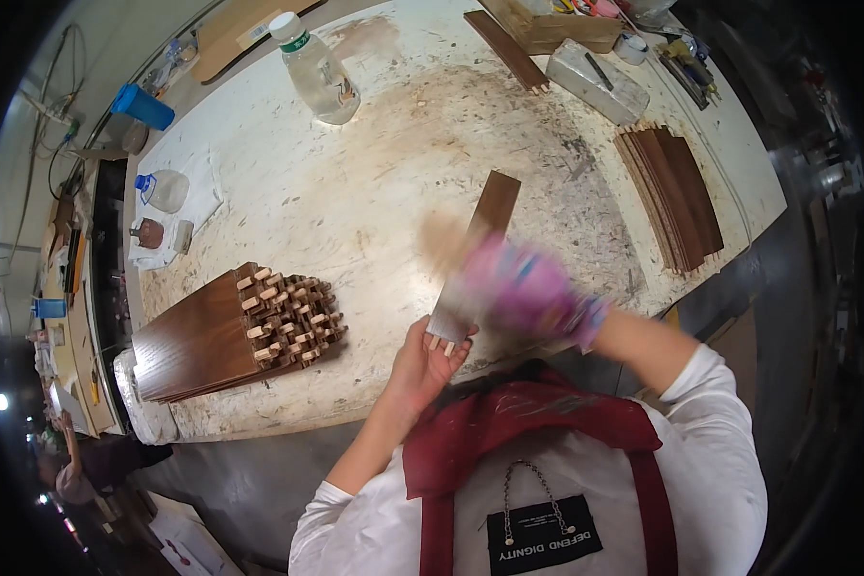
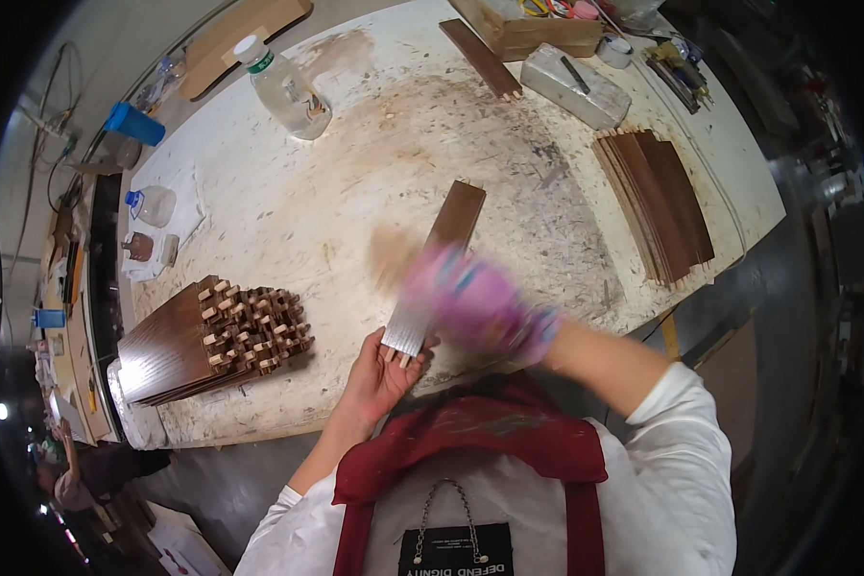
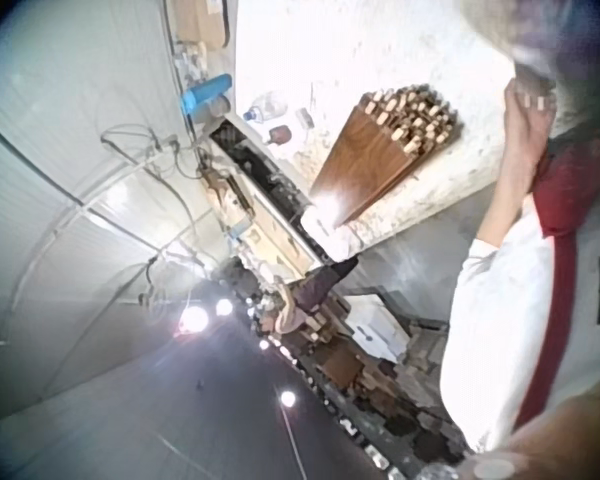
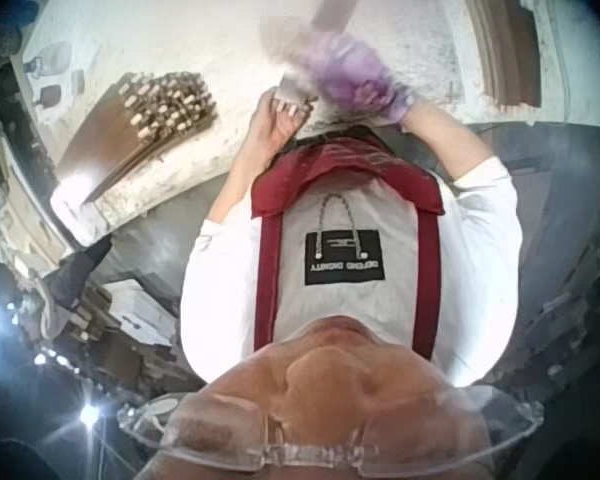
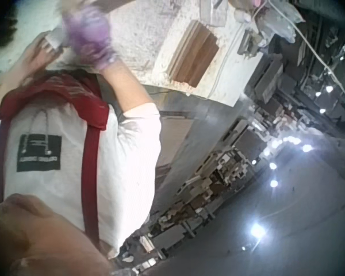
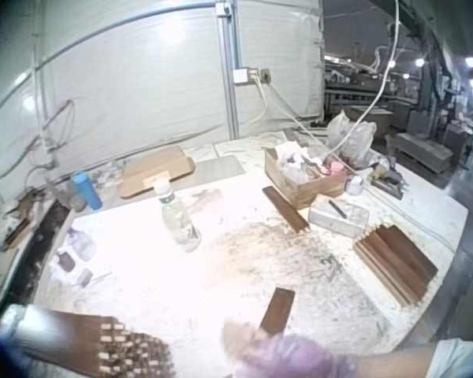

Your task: The person applies liquid from a bottle to a cloth, wipes wood planks with the cloth, and stacks the planks on a workbench.

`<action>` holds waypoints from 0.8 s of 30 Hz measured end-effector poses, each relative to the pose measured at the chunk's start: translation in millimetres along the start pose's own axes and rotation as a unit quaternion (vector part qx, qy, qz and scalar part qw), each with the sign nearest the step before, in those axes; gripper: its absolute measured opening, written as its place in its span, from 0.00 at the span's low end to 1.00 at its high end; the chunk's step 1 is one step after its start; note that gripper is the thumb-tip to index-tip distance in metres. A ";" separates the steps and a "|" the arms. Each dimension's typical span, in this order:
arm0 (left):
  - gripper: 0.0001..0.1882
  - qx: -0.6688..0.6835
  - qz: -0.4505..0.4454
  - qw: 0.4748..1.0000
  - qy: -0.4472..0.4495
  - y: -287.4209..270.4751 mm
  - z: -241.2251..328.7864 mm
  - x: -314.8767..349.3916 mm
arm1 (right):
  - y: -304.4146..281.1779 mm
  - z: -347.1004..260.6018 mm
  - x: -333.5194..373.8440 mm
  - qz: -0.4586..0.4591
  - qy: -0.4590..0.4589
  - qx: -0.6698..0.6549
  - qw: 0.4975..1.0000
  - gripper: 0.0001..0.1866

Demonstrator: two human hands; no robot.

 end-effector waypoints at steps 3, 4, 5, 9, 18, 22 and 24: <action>0.20 0.036 0.136 0.989 0.046 -11.4 4.1 20.2 | 30.2 -30.5 -5.8 -0.101 0.037 -0.300 0.948 0.17; 0.21 0.015 0.077 0.997 0.019 -19.7 1.0 18.8 | 46.3 5.6 -0.6 0.067 0.059 -0.240 0.967 0.16; 0.21 0.000 0.023 1.000 -0.003 -23.1 -3.3 20.5 | 55.2 57.6 7.8 0.135 0.116 -0.202 0.963 0.15; 0.25 -0.008 0.033 0.999 0.013 -11.2 2.2 17.4 | 85.4 204.8 48.3 -0.152 0.301 -0.133 0.932 0.05; 0.26 0.012 0.046 0.999 0.018 -40.9 4.6 26.1 | 45.7 25.9 6.5 0.097 0.056 -0.197 0.974 0.17; 0.27 -0.005 0.033 0.999 0.011 -30.6 6.2 23.9 | 79.8 192.3 81.0 0.046 0.325 -0.206 0.922 0.16; 0.29 0.004 0.035 0.999 0.021 -33.7 6.9 23.0 | 36.6 180.9 50.6 0.013 0.269 -0.146 0.952 0.18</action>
Point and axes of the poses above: each hand's wrist, its own x-axis away from the middle knuckle, its own y-axis out of the palm, z = x × y, the point moved 8 cm from there along -x, towards the middle knuckle, and after that the axes turned 1 degree about -z, right-handed, at the moved point
